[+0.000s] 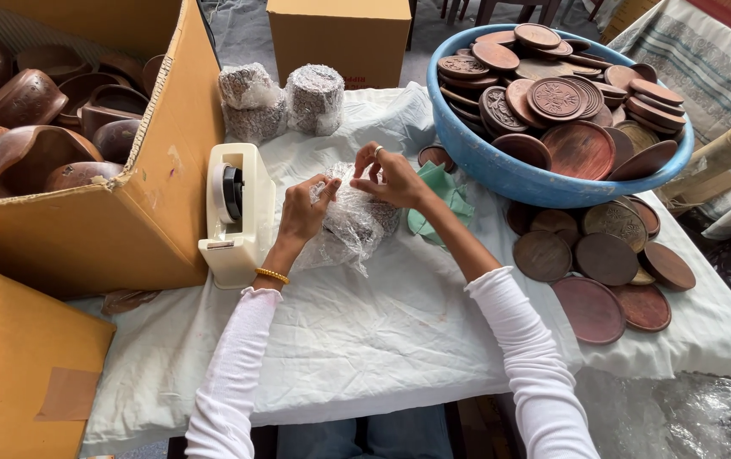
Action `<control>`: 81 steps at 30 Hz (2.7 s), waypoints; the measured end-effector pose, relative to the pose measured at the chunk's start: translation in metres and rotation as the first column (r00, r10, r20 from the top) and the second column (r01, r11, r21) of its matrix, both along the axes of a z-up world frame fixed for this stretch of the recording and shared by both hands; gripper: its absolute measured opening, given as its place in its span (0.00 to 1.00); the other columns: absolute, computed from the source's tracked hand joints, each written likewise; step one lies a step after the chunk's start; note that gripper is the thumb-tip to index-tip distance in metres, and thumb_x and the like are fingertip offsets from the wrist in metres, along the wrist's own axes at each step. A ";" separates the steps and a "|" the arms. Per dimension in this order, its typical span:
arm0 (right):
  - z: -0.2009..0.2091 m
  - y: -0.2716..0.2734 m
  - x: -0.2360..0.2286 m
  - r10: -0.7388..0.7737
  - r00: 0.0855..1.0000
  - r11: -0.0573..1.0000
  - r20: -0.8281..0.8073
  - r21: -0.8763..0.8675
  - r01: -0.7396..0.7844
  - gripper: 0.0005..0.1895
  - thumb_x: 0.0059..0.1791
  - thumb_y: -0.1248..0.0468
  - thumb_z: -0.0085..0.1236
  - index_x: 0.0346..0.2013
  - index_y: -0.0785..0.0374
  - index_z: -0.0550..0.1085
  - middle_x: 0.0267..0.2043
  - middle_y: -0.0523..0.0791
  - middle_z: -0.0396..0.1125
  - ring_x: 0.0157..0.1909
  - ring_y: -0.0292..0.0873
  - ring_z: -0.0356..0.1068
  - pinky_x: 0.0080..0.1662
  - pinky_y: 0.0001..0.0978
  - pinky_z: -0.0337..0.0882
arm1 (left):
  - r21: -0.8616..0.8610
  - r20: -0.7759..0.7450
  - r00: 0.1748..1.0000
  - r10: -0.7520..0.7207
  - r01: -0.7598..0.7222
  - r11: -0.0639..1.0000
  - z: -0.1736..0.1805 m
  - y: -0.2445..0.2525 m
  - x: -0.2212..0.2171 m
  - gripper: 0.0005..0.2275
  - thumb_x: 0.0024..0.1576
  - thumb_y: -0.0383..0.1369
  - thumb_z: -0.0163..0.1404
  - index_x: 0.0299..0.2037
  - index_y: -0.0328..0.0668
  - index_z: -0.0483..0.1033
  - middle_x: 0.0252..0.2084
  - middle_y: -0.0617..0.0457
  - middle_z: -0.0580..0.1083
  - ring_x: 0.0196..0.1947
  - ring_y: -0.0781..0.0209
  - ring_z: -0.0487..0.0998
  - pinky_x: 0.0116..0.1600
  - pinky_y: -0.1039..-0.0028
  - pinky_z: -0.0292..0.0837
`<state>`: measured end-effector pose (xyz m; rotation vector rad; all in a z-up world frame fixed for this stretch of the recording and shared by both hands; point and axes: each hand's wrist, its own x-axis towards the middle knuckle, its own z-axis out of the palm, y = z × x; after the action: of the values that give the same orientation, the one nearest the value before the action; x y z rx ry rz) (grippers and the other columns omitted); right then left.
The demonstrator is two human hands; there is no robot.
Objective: The person wraps a small wooden bowl in bubble wrap and secures it with tape. They then pick up another wooden bowl and wipe it with a green cloth.
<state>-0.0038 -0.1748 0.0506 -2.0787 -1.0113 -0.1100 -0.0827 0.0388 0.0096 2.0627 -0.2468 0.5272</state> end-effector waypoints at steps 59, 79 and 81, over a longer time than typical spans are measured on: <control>-0.027 0.014 0.028 -0.491 0.870 0.858 0.046 0.200 0.474 0.15 0.40 0.67 0.68 0.31 0.62 0.67 0.24 0.44 0.70 0.26 0.35 0.71 0.31 0.26 0.70 | 0.283 0.010 0.933 -0.360 0.342 0.896 0.018 0.016 -0.028 0.79 0.19 0.58 0.73 0.74 0.47 0.19 0.79 0.33 0.42 0.71 0.34 0.61 0.74 0.51 0.54; 0.052 -0.012 -0.009 0.256 0.940 0.953 -0.227 0.221 -0.206 0.45 0.45 0.58 0.68 0.72 0.61 0.54 0.75 0.52 0.52 0.74 0.48 0.55 0.69 0.45 0.61 | 0.138 0.290 0.938 0.189 -0.236 0.962 0.017 0.020 -0.024 0.09 0.57 0.29 0.57 0.46 0.44 0.85 0.45 0.40 0.80 0.44 0.40 0.81 0.47 0.60 0.77; 0.073 -0.005 -0.032 0.494 0.859 0.867 -0.134 0.146 -0.476 0.54 0.43 0.56 0.73 0.74 0.65 0.50 0.77 0.53 0.47 0.77 0.51 0.50 0.74 0.50 0.52 | 0.115 0.406 0.886 0.224 -0.293 0.949 0.007 0.018 -0.012 0.09 0.52 0.29 0.59 0.39 0.33 0.82 0.41 0.39 0.80 0.38 0.40 0.80 0.44 0.58 0.74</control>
<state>-0.0358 -0.1802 0.1239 -1.6446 -1.3600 0.2601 -0.0943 0.0564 0.0168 2.1578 -0.2559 1.1221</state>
